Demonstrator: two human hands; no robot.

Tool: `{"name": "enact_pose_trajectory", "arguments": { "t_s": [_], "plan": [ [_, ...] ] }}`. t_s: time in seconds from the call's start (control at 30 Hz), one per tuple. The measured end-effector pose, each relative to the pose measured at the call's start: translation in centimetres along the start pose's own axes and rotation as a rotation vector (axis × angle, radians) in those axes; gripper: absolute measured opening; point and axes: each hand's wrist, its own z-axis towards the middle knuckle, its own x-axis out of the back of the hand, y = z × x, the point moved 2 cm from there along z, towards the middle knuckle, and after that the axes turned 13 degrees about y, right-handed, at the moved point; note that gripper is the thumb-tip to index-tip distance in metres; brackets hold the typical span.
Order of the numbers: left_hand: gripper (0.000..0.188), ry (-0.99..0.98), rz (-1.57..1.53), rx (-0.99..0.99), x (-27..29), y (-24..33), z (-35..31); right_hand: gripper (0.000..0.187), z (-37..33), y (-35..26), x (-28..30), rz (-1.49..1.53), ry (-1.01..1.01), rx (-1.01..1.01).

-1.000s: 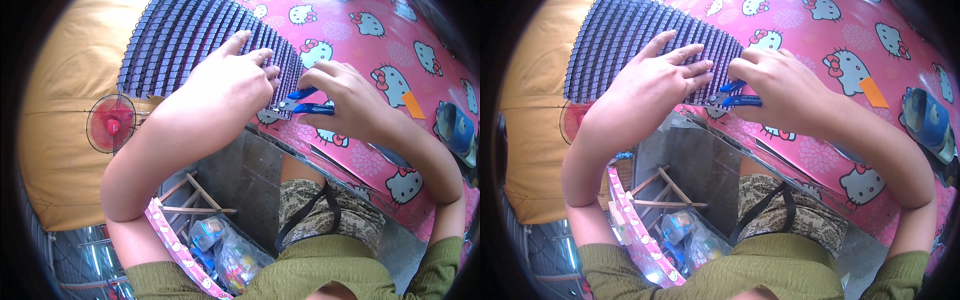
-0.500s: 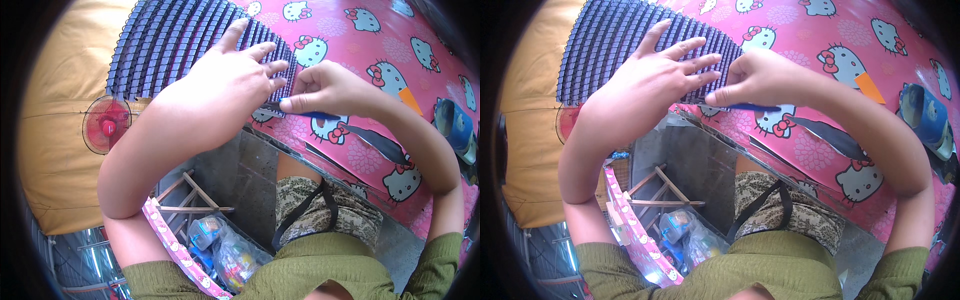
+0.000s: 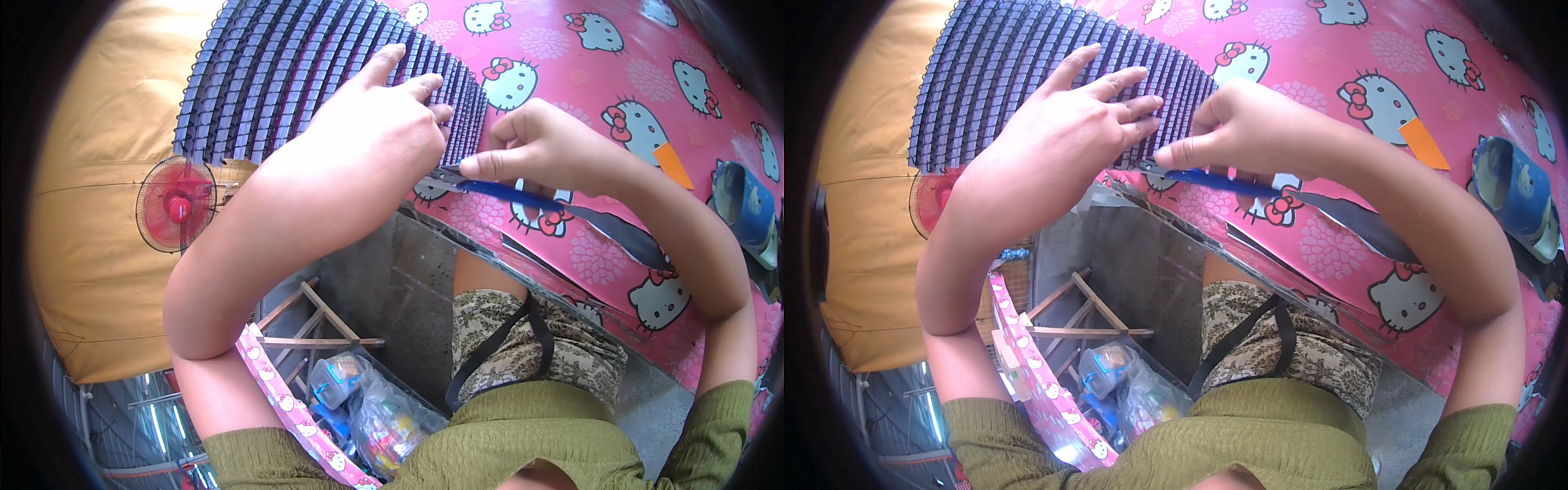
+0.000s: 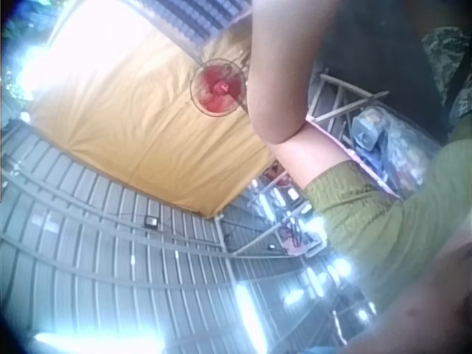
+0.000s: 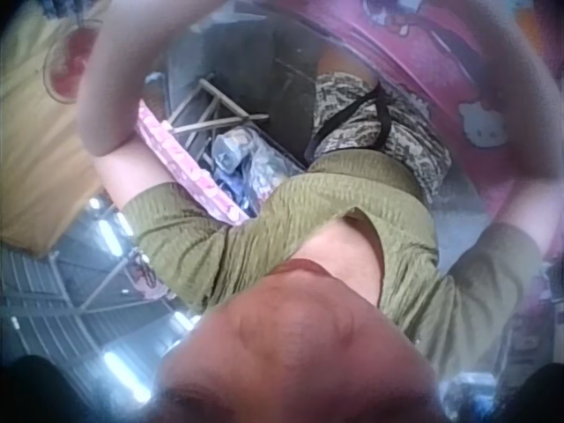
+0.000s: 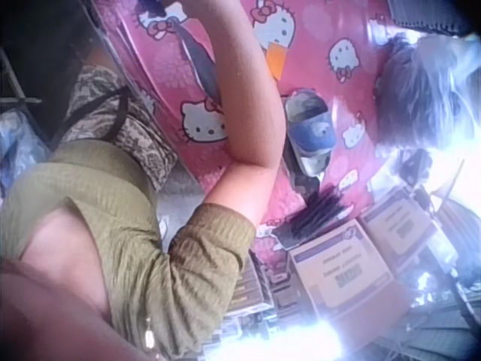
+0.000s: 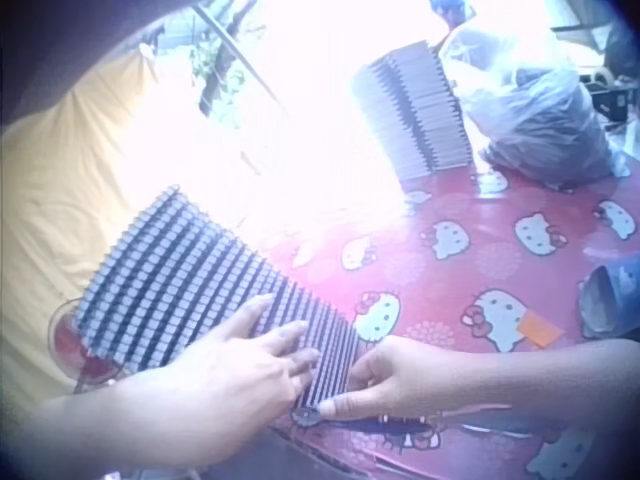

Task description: The person finishes the spiral bindings on a stack of notebooks by using pliers to trim and crimp the ends of the plastic coils.

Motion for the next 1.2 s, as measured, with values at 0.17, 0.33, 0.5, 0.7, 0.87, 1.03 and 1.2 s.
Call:
{"name": "enact_pose_trajectory", "arguments": {
  "t_s": [0.17, 0.33, 0.5, 0.7, 0.87, 1.03, 1.2],
  "plan": [
    [0.034, 0.238, 0.058, -0.081, -1.7, 0.2, -0.4, 0.049, -0.8, 0.5, -0.6, -0.228, 0.095, 0.315],
    [0.051, -0.01, 0.054, 0.004, -0.5, 0.4, 0.3, 0.043, -1.9, 1.3, -0.5, -0.544, 0.381, 0.687],
    [0.05, -0.005, 0.027, 0.0, -0.2, 0.5, 0.3, 0.042, -0.8, 1.1, -0.9, -0.45, 0.333, 0.692],
    [0.052, -0.002, 0.045, -0.031, -0.4, 0.7, 0.5, 0.05, 0.2, -0.6, 0.4, -0.016, -0.127, -0.245],
    [0.057, 0.013, -0.052, -0.051, -1.8, 0.7, 0.6, 0.047, -0.9, 1.1, -0.4, -0.363, 0.163, 0.431],
    [0.057, -0.009, -0.003, -0.052, -1.3, 0.9, 0.9, 0.044, -1.6, 2.0, -0.8, -0.632, 0.475, 0.837],
    [0.054, 0.009, -0.016, -0.055, -1.4, 0.8, 1.0, 0.04, 0.0, 1.6, 0.3, -0.222, 0.089, 0.348]
  ]
}}
